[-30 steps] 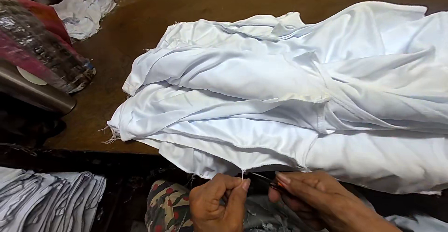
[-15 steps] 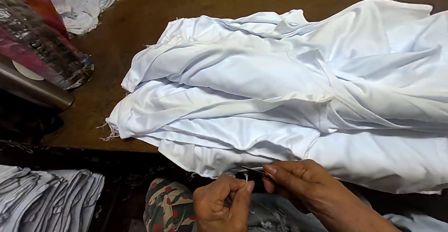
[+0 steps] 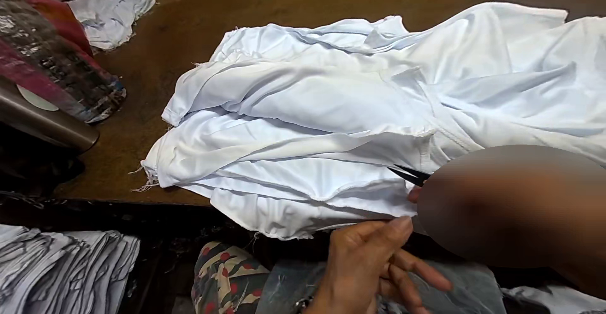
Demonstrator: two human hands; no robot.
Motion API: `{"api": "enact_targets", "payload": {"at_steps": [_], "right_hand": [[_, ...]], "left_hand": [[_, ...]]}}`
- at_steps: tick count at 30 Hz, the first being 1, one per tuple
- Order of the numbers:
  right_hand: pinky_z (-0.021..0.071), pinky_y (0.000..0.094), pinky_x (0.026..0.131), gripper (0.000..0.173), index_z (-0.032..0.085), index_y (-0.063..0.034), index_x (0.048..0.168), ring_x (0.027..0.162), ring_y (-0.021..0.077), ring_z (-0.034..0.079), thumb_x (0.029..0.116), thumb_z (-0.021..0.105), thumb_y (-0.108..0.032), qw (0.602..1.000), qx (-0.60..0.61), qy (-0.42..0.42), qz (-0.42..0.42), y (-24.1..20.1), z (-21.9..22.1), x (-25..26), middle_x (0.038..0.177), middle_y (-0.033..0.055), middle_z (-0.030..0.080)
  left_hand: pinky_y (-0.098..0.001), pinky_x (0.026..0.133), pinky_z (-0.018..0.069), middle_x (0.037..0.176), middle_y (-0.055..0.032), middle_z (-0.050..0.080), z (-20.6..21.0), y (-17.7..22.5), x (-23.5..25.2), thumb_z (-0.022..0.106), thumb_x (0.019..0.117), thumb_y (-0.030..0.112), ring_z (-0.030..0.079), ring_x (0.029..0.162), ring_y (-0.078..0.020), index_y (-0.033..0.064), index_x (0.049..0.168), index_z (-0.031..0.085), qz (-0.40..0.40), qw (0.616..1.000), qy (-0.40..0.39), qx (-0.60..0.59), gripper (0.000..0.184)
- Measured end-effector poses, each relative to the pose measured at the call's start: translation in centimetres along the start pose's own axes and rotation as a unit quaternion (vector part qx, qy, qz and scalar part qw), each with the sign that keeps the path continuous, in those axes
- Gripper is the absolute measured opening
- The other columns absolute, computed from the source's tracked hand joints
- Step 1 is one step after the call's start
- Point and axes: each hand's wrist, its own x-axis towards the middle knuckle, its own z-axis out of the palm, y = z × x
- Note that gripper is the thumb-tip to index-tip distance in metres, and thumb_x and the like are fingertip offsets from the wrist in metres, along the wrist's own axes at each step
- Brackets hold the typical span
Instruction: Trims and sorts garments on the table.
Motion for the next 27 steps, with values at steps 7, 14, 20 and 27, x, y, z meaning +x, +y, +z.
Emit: {"api": "enact_targets", "payload": {"at_steps": [7, 14, 20, 27], "right_hand": [[0.0317, 0.0142, 0.040, 0.037, 0.069, -0.0084, 0.097, 0.041, -0.0011, 0.038, 0.1066, 0.036, -0.021, 0.999, -0.006, 0.037, 0.006, 0.3, -1.5, -3.6, 0.055, -0.0083, 0.048], [0.0349, 0.0188, 0.044, 0.036, 0.070, -0.0013, 0.103, 0.046, 0.0012, 0.042, 0.1063, 0.037, -0.014, 0.992, -0.113, 0.046, 0.022, 1.9, -2.8, -5.2, 0.059, -0.0079, 0.050], [0.0330, 0.0174, 0.044, 0.034, 0.073, -0.0069, 0.096, 0.046, -0.0014, 0.040, 0.1057, 0.042, -0.015, 0.993, -0.109, -0.045, 0.030, 3.5, -3.7, -4.4, 0.058, -0.0098, 0.051], [0.0283, 0.0149, 0.040, 0.031, 0.075, -0.0172, 0.086, 0.043, -0.0046, 0.037, 0.1037, 0.053, -0.029, 0.987, -0.077, -0.138, 0.003, 5.7, -3.5, -1.8, 0.056, -0.0130, 0.050]], "left_hand": [[-0.0282, 0.050, 0.0576, 0.078, -0.0135, 0.073, 2.8, -0.3, 2.6, 0.048, 0.1092, 0.035, 0.068, 0.055, -0.0153, -0.0020, 0.110, 0.069, -0.096, 0.988, 0.060, -0.109, 0.043], [-0.0231, 0.048, 0.0528, 0.070, -0.0081, 0.069, 2.3, -1.3, 1.8, 0.045, 0.1093, 0.015, 0.062, 0.052, -0.0097, -0.0047, 0.102, 0.069, -0.037, 0.995, 0.057, -0.071, 0.032], [-0.0188, 0.044, 0.0467, 0.056, 0.0001, 0.061, 0.7, -1.8, -0.2, 0.049, 0.1044, 0.009, 0.053, 0.043, -0.0031, 0.0000, 0.088, 0.071, 0.002, 1.000, -0.006, 0.003, 0.029], [-0.0179, 0.043, 0.0450, 0.057, 0.0002, 0.062, 0.4, -2.0, -0.4, 0.051, 0.1034, 0.009, 0.052, 0.044, -0.0024, -0.0003, 0.089, 0.072, -0.002, 0.999, -0.034, -0.015, 0.027]]}}
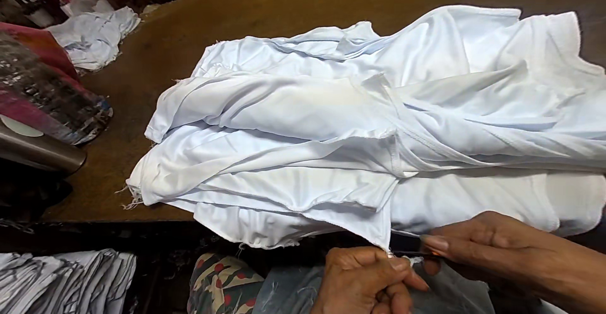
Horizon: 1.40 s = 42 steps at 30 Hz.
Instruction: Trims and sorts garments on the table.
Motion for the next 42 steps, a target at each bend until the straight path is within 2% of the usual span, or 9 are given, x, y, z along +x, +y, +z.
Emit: {"api": "enact_targets", "payload": {"at_steps": [13, 18, 21, 25, 27, 30, 34, 38, 42], "right_hand": [[0.0322, 0.0165, 0.044, 0.042, 0.068, -0.0221, 0.072, 0.050, -0.0056, 0.046, 0.1030, 0.053, -0.047, 0.977, -0.166, 0.038, -0.127, 0.9, 0.7, 1.6, 0.059, -0.0133, 0.056], [0.0426, 0.0144, 0.049, 0.035, 0.072, -0.0186, 0.097, 0.056, -0.0051, 0.052, 0.1020, 0.057, -0.050, 0.950, -0.182, 0.121, -0.225, -0.3, 1.4, 1.2, 0.068, -0.0112, 0.061], [0.0450, 0.0267, 0.050, 0.044, 0.066, -0.0120, 0.107, 0.059, 0.0067, 0.055, 0.0937, 0.067, -0.054, 0.850, -0.373, 0.218, -0.301, -0.4, 3.2, 2.1, 0.075, -0.0011, 0.063], [0.0458, 0.0349, 0.047, 0.022, 0.067, -0.0076, 0.100, 0.062, 0.0187, 0.061, 0.0970, 0.054, -0.025, 0.731, -0.494, 0.293, -0.369, -0.3, 5.0, 4.7, 0.077, 0.0044, 0.063], [0.0456, 0.0323, 0.047, 0.019, 0.068, -0.0095, 0.093, 0.060, 0.0140, 0.060, 0.0939, 0.052, -0.020, 0.741, -0.478, 0.285, -0.376, -1.2, 4.7, 5.3, 0.074, 0.0005, 0.062], [0.0427, 0.0180, 0.047, 0.014, 0.068, -0.0181, 0.092, 0.056, -0.0035, 0.050, 0.0926, 0.058, -0.028, 0.828, -0.369, 0.259, -0.334, -3.4, 3.3, 5.4, 0.068, -0.0137, 0.056], [0.0355, 0.0188, 0.041, 0.011, 0.067, -0.0202, 0.093, 0.048, -0.0008, 0.045, 0.0962, 0.063, -0.031, 0.869, -0.262, 0.313, -0.281, -7.3, 1.1, 5.7, 0.064, -0.0113, 0.055], [0.0361, 0.0208, 0.047, 0.015, 0.064, -0.0133, 0.097, 0.052, 0.0009, 0.044, 0.0999, 0.060, -0.027, 0.829, -0.285, 0.383, -0.291, -7.9, -0.7, 9.3, 0.068, -0.0064, 0.051], [0.0394, 0.0484, 0.046, 0.028, 0.061, 0.0020, 0.102, 0.054, 0.0318, 0.055, 0.1022, 0.050, -0.024, 0.716, -0.459, 0.403, -0.338, -5.9, -0.8, 12.4, 0.069, 0.0159, 0.057]], "left_hand": [[-0.0184, 0.043, 0.0446, 0.057, 0.0016, 0.061, -0.3, -0.7, 0.1, 0.054, 0.1026, 0.008, 0.052, 0.044, -0.0023, 0.0000, 0.090, 0.074, -0.020, 0.999, -0.026, -0.010, 0.026], [-0.0176, 0.043, 0.0415, 0.056, 0.0035, 0.060, -0.3, -0.7, 0.0, 0.058, 0.1011, 0.007, 0.049, 0.044, -0.0005, -0.0008, 0.090, 0.074, -0.007, 0.988, -0.034, 0.151, 0.022], [-0.0192, 0.046, 0.0438, 0.057, 0.0019, 0.061, -1.1, -1.3, 0.0, 0.067, 0.0968, 0.010, 0.052, 0.046, -0.0018, -0.0013, 0.084, 0.073, 0.019, 0.955, -0.019, 0.294, 0.018], [-0.0261, 0.059, 0.0490, 0.073, -0.0064, 0.068, -2.4, -1.4, -0.6, 0.072, 0.0906, 0.010, 0.059, 0.060, -0.0089, -0.0011, 0.091, 0.076, 0.045, 0.882, -0.020, 0.468, 0.012], [-0.0323, 0.070, 0.0535, 0.087, -0.0109, 0.070, -3.4, -1.5, -1.3, 0.074, 0.0880, 0.010, 0.065, 0.076, -0.0167, 0.0005, 0.092, 0.078, 0.081, 0.837, -0.020, 0.540, 0.011], [-0.0369, 0.084, 0.0568, 0.094, -0.0122, 0.074, -4.8, -0.9, -3.4, 0.075, 0.0928, 0.023, 0.070, 0.094, -0.0211, 0.0014, 0.076, 0.074, 0.135, 0.798, 0.014, 0.587, 0.027], [-0.0302, 0.074, 0.0620, 0.091, -0.0063, 0.073, -6.2, 2.3, -7.0, 0.072, 0.0964, 0.018, 0.071, 0.083, -0.0129, 0.0030, 0.088, 0.076, 0.263, 0.797, 0.143, 0.524, 0.018], [-0.0295, 0.080, 0.0620, 0.108, -0.0031, 0.073, -8.0, 8.5, -8.7, 0.068, 0.0974, 0.020, 0.070, 0.095, -0.0112, 0.0070, 0.106, 0.076, 0.372, 0.628, 0.303, 0.613, 0.018], [-0.0517, 0.108, 0.0470, 0.148, -0.0100, 0.056, -11.3, 14.2, -7.2, 0.051, 0.1044, 0.044, 0.055, 0.135, -0.0256, 0.0133, 0.140, 0.064, 0.265, 0.481, 0.288, 0.785, 0.048]]}}
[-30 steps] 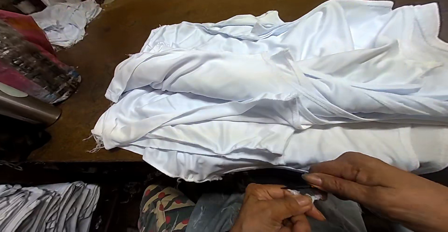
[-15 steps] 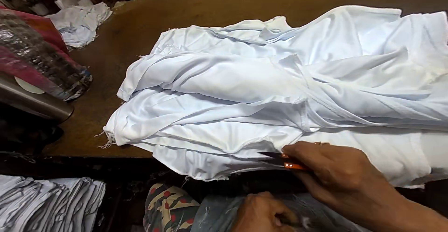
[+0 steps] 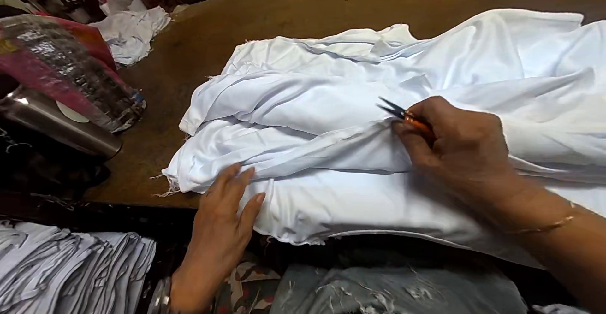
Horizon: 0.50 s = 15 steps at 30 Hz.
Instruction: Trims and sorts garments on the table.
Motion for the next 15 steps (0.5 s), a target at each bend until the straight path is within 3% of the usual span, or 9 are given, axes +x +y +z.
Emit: {"api": "enact_targets", "payload": {"at_steps": [3, 6, 10, 11, 13, 15], "right_hand": [[0.0408, 0.0526, 0.048, 0.030, 0.061, 0.0058, 0.104, 0.057, 0.0393, 0.059, 0.1018, 0.048, -0.021, 0.997, -0.035, 0.020, -0.061, 1.3, 0.7, 0.0, 0.073, 0.0226, 0.060], [0.0436, 0.0562, 0.051, 0.033, 0.060, 0.0073, 0.107, 0.061, 0.0425, 0.061, 0.1024, 0.047, -0.022, 0.997, -0.032, 0.015, -0.070, 4.1, 0.7, 0.9, 0.077, 0.0257, 0.062], [0.0448, 0.0638, 0.055, 0.041, 0.056, 0.0096, 0.113, 0.066, 0.0506, 0.062, 0.1050, 0.043, -0.029, 0.996, -0.053, -0.024, -0.072, 7.7, 0.4, 2.6, 0.082, 0.0308, 0.061], [0.0444, 0.0639, 0.055, 0.043, 0.056, 0.0091, 0.114, 0.066, 0.0496, 0.062, 0.1042, 0.043, -0.031, 0.997, -0.045, -0.034, -0.061, 8.1, 0.3, 2.8, 0.082, 0.0301, 0.061], [0.0417, 0.0578, 0.053, 0.044, 0.058, 0.0040, 0.115, 0.060, 0.0383, 0.056, 0.0995, 0.051, -0.037, 0.998, 0.006, -0.064, -0.014, 8.2, -0.3, 3.1, 0.076, 0.0212, 0.058], [0.0416, 0.0482, 0.053, 0.041, 0.060, -0.0053, 0.117, 0.060, 0.0238, 0.051, 0.0921, 0.063, -0.037, 0.989, 0.075, -0.113, 0.063, 7.6, -1.5, 2.7, 0.076, 0.0090, 0.056]], "left_hand": [[-0.0676, 0.110, 0.0355, 0.160, -0.0192, 0.039, 1.4, -3.2, 3.0, 0.039, 0.1083, 0.045, 0.042, 0.145, -0.0401, 0.0199, 0.155, 0.048, 0.027, 0.995, -0.072, 0.071, 0.054], [-0.0644, 0.118, 0.0284, 0.165, -0.0139, 0.033, 2.4, -4.4, 5.5, 0.036, 0.1096, 0.042, 0.034, 0.151, -0.0359, 0.0275, 0.158, 0.044, 0.042, 0.994, -0.098, 0.040, 0.051], [-0.0626, 0.118, 0.0292, 0.163, -0.0132, 0.037, 4.2, -4.5, 7.0, 0.037, 0.1086, 0.038, 0.037, 0.149, -0.0347, 0.0293, 0.156, 0.047, 0.078, 0.995, -0.061, 0.023, 0.049], [-0.0607, 0.118, 0.0304, 0.162, -0.0126, 0.039, 4.4, -4.4, 6.9, 0.041, 0.1078, 0.035, 0.038, 0.149, -0.0334, 0.0275, 0.155, 0.049, 0.072, 0.996, -0.045, 0.013, 0.048], [-0.0556, 0.118, 0.0362, 0.156, -0.0155, 0.046, 4.0, -3.1, 5.8, 0.054, 0.1035, 0.023, 0.043, 0.145, -0.0322, 0.0154, 0.148, 0.056, 0.035, 0.999, 0.019, -0.024, 0.045], [-0.0437, 0.106, 0.0501, 0.138, -0.0145, 0.059, 2.9, -0.4, 3.6, 0.063, 0.0982, 0.012, 0.058, 0.127, -0.0247, 0.0033, 0.134, 0.064, -0.015, 0.990, 0.114, -0.086, 0.037]]}}
